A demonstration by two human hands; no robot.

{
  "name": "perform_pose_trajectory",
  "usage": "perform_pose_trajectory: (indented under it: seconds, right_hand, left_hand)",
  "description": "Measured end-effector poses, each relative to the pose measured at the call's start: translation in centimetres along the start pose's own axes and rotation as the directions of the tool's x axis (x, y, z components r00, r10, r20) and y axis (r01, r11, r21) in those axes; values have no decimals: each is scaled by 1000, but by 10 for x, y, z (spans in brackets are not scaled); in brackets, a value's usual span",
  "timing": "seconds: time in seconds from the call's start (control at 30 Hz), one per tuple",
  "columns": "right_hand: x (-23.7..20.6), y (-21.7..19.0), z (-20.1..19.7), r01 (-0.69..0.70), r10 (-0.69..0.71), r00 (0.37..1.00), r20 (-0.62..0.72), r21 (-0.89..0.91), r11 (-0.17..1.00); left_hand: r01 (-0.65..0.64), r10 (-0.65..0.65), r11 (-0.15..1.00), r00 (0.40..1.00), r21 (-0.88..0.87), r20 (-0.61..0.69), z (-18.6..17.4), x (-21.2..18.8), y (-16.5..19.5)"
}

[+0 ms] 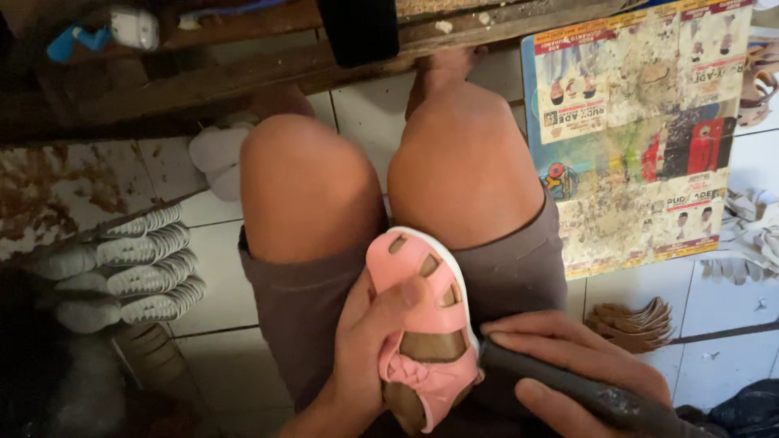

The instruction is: The person sits on the floor and uses a knife to trim the edges of pink slippers. They then heat the sole and upper over a gas stove flame and press them together to bond. The process is repeated for multiple slippers.

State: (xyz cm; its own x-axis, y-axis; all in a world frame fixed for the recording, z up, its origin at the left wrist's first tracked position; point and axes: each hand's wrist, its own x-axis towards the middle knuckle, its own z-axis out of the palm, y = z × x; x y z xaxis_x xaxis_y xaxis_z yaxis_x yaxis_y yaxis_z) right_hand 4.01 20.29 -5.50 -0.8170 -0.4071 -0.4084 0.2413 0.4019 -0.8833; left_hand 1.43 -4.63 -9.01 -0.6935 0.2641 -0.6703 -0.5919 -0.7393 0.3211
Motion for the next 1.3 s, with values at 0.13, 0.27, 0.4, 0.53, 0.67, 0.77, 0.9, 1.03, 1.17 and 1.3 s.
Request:
perform_pose_trajectory:
  seconds: [0.13,0.27,0.4,0.53,0.67,0.77,0.9,1.03,1.17,1.3]
  right_hand:
    - [25,-21,-8,66,-64,997,50,-45,997]
    - [49,-33,-26,83,-67,963,262,-51,995]
    - [47,-31,-24,-92,90,983,158,6,996]
    - [41,-21,-25,-113,107,989,98,51,992]
    - [37,-16,-27,-202,190,977,99,123,972]
    - [40,-14,-26,-195,193,981,31,217,956]
    - [48,-18,-33,-156,152,985,84,34,987]
    - [54,-26,-35,-179,163,980,112,145,973]
    - [57,-31,-22,-136,161,986,-35,378,916]
    - [59,-37,-33,-99,97,995,21,139,985]
  left_hand:
    - [25,-26,1000,999,17,28,2,0,4]
    - [15,-18,998,999,69,43,5,0,4]
    - [-14,36,986,991,-165,130,4,0,4]
    - [68,-64,996,996,-59,67,0,-2,5]
    - [131,-68,952,972,-277,227,-1,-2,5]
    - [98,-69,982,982,-161,178,-2,2,4]
    - [134,-134,991,991,-19,23,-4,2,4]
    - [162,-159,986,985,-41,64,0,-1,8]
    - [171,-164,976,985,-132,59,7,0,14]
    - [182,-181,982,983,-56,28,11,0,18]
